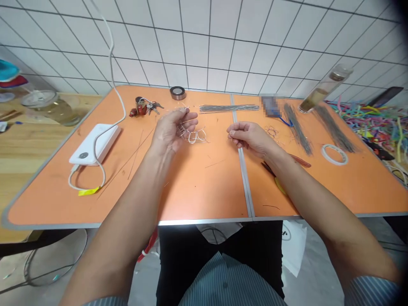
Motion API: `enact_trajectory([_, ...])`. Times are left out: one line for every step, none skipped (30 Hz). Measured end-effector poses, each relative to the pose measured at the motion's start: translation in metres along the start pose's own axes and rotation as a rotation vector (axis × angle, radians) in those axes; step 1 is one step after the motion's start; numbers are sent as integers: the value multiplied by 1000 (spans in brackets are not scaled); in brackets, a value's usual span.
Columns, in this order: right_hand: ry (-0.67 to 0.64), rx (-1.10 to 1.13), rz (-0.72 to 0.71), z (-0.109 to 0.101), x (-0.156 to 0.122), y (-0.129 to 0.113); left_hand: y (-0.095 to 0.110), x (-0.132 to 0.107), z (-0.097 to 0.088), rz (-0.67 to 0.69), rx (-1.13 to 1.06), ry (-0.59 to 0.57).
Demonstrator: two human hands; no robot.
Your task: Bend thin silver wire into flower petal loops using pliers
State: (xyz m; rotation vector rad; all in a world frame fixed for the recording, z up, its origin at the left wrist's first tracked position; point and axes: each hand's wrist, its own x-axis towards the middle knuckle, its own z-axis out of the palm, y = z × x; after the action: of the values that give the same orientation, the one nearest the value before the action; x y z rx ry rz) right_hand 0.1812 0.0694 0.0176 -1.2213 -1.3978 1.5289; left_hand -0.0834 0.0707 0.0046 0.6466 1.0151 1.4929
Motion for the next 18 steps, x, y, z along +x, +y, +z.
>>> enact_trajectory([11, 2, -16, -2, -4, 2, -3, -3, 4, -30, 17, -17])
enact_trajectory([26, 5, -34, -5, -7, 4, -6, -7, 8, -56, 34, -38])
enact_trajectory([41, 9, -51, -7, -9, 7, -10, -10, 11, -79, 49, -63])
enact_trajectory([57, 16, -67, -10, -11, 10, -14, -13, 14, -101, 65, -90])
enact_trajectory([71, 23, -78, -12, -12, 13, -17, -16, 17, -122, 83, -117])
enact_trajectory([82, 24, -87, -15, -13, 16, -21, -18, 19, -144, 102, -141])
enact_trajectory([91, 20, -93, -16, -14, 18, -24, -20, 21, -165, 122, -159])
enact_trajectory([99, 12, -98, -18, -15, 19, -27, -23, 23, -183, 142, -173])
enact_trajectory([107, 4, -102, -19, -16, 20, -29, -25, 24, -196, 161, -181])
enact_trajectory([115, -4, -106, -20, -17, 19, -31, -27, 25, -206, 179, -186])
enact_trajectory([122, -10, -109, -20, -18, 18, -32, -29, 27, -210, 196, -192])
enact_trajectory([127, -13, -112, -20, -19, 17, -33, -31, 28, -212, 214, -197])
enact_trajectory([128, -17, -115, -19, -20, 16, -34, -33, 29, -209, 231, -200])
enact_trajectory([127, -23, -117, -19, -21, 14, -34, -34, 30, -206, 248, -202])
enact_trajectory([124, -30, -119, -18, -22, 14, -35, -36, 31, -202, 263, -203])
enact_trajectory([122, -36, -123, -17, -22, 14, -35, -38, 31, -199, 277, -205])
enact_trajectory([123, -42, -130, -15, -23, 14, -35, -39, 32, -199, 291, -208])
enact_trajectory([127, -50, -140, -14, -23, 15, -36, -40, 33, -201, 301, -212])
